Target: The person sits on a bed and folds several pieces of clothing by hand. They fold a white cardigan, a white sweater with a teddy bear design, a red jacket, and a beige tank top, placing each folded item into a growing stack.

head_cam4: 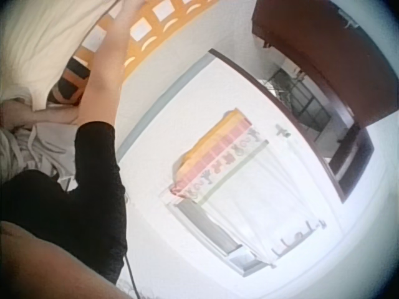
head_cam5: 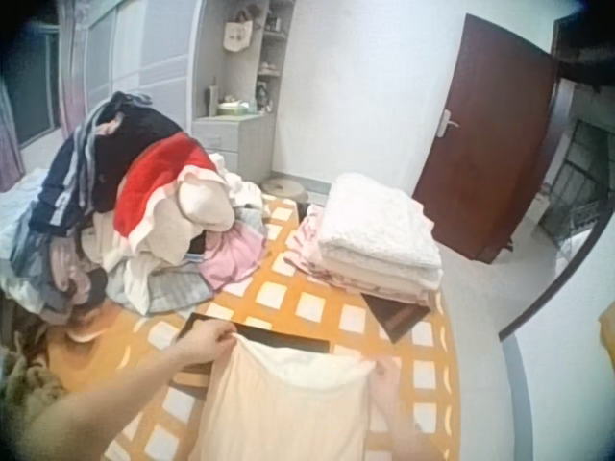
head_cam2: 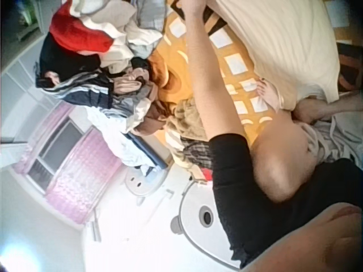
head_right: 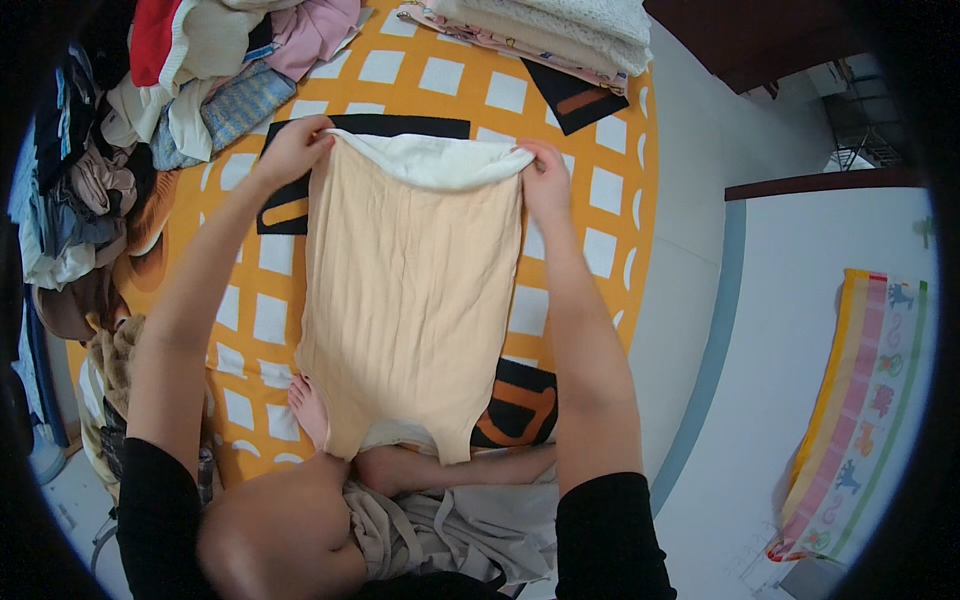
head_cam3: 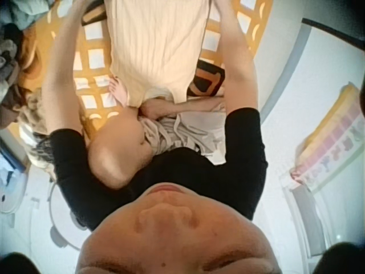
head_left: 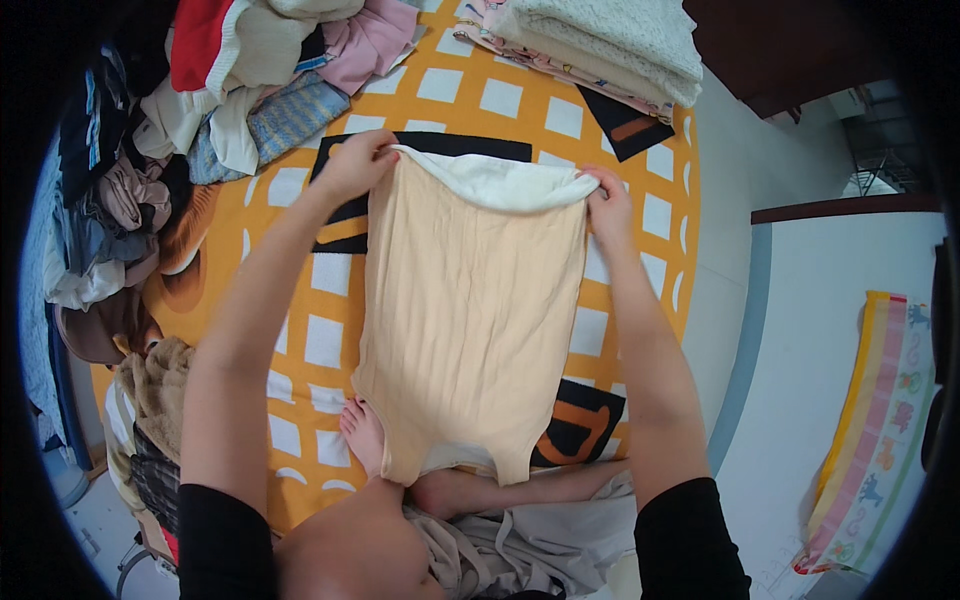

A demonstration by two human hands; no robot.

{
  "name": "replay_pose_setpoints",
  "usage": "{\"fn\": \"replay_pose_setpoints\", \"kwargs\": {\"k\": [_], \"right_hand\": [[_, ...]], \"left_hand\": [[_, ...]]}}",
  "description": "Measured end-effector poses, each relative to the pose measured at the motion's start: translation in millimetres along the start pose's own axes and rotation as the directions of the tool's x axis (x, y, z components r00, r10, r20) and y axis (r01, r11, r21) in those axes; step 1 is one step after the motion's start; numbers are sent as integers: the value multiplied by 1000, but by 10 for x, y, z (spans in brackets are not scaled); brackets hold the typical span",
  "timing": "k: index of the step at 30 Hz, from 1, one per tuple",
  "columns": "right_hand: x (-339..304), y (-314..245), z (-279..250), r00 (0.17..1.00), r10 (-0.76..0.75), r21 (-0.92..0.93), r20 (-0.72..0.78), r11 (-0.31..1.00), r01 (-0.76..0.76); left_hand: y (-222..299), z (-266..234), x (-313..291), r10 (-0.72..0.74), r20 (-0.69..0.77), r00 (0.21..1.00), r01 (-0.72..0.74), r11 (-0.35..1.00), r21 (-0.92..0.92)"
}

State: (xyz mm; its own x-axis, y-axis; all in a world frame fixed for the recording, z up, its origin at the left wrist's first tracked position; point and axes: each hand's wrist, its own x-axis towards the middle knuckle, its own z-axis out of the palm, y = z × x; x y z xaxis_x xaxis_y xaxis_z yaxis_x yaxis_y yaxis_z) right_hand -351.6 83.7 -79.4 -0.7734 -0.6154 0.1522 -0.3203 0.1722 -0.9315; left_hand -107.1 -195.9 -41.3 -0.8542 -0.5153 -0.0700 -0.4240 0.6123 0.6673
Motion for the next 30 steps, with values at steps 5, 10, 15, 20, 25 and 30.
{"fn": "replay_pose_setpoints", "kwargs": {"k": [5,10,15,20,25,30], "right_hand": [[225,-152,-464,909,276,-25,312,959,-283],[444,-253,-613,810,392,-518,436,846,-131],[561,-153,-522,865,276,-346,418,929,-129],[549,-17,-436,845,343,-374,412,909,-187],[590,-74,-488,784,418,-343,459,897,-278],[743,-257,-661,700,467,-366,539,879,-305]], "left_hand": [[-269,-556,-48,-68,276,959,140,959,-247],[-318,-617,-52,28,130,991,-33,999,36],[-284,-441,-45,-84,107,991,96,988,-118],[-380,-318,-46,-159,87,983,167,981,-101],[-551,-327,22,-178,136,975,177,984,22],[-638,-413,18,-240,258,936,343,782,-520]]}}
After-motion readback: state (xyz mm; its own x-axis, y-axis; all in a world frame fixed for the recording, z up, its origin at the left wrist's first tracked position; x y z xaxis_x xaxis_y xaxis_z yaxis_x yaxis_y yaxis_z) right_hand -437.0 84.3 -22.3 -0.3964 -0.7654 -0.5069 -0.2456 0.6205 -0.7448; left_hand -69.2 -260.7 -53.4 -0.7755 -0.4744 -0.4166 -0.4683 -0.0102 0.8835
